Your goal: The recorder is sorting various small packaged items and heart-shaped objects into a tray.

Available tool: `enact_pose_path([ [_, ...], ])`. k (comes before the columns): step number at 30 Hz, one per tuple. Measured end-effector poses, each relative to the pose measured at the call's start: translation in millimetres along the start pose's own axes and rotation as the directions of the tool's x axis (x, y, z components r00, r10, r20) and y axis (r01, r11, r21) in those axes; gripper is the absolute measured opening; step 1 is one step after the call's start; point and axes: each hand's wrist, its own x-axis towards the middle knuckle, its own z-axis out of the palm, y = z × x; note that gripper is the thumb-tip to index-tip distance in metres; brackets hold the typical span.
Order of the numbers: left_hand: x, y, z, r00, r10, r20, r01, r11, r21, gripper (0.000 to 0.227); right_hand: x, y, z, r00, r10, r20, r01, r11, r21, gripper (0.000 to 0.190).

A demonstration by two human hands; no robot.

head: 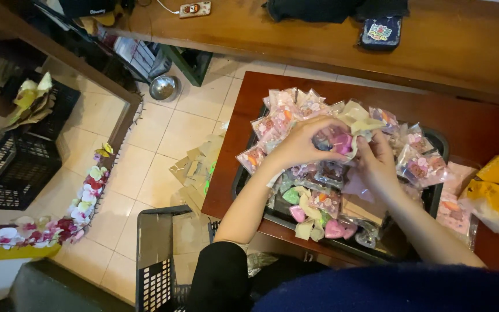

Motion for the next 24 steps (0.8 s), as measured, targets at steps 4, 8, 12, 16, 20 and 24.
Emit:
enact_pose_path([
  [4,-0.5,-13.1,6.1,1.0,-0.004,-0.027,0.004,1.0,-0.005,0.064,10.0,22.5,-26.8,0.98,-0.137,0.145,0.154,0.981,-0.115,0.022],
  [8,-2.2,-24.1,13.6,0.995,0.073,-0.069,-0.069,0.996,0.059,0.061,9.6,11.8,-21.5,0.954,-0.198,0.225,0.251,0.938,-0.238,0.026],
  [12,-0.6,-9.4,12.3,0.999,0.038,-0.03,-0.037,0.999,0.023,0.054,17.8,37.9,-42.8,0.993,-0.111,0.035,0.115,0.985,-0.126,0.022],
  [16,-0.7,-6.3,11.7,0.999,0.043,-0.013,-0.043,0.999,-0.021,0.049,19.5,38.4,-41.5,0.993,-0.108,0.057,0.11,0.993,-0.042,0.021],
  [20,-0.6,-16.7,13.6,0.996,0.066,-0.058,-0.066,0.998,-0.006,0.052,8.8,21.6,-25.1,0.947,-0.257,0.191,0.291,0.939,-0.183,0.028],
  [24,0.1,-7.9,12.9,0.996,0.041,-0.082,-0.046,0.996,-0.071,0.053,1.2,17.1,-19.6,0.967,-0.194,0.167,0.219,0.964,-0.149,0.041],
])
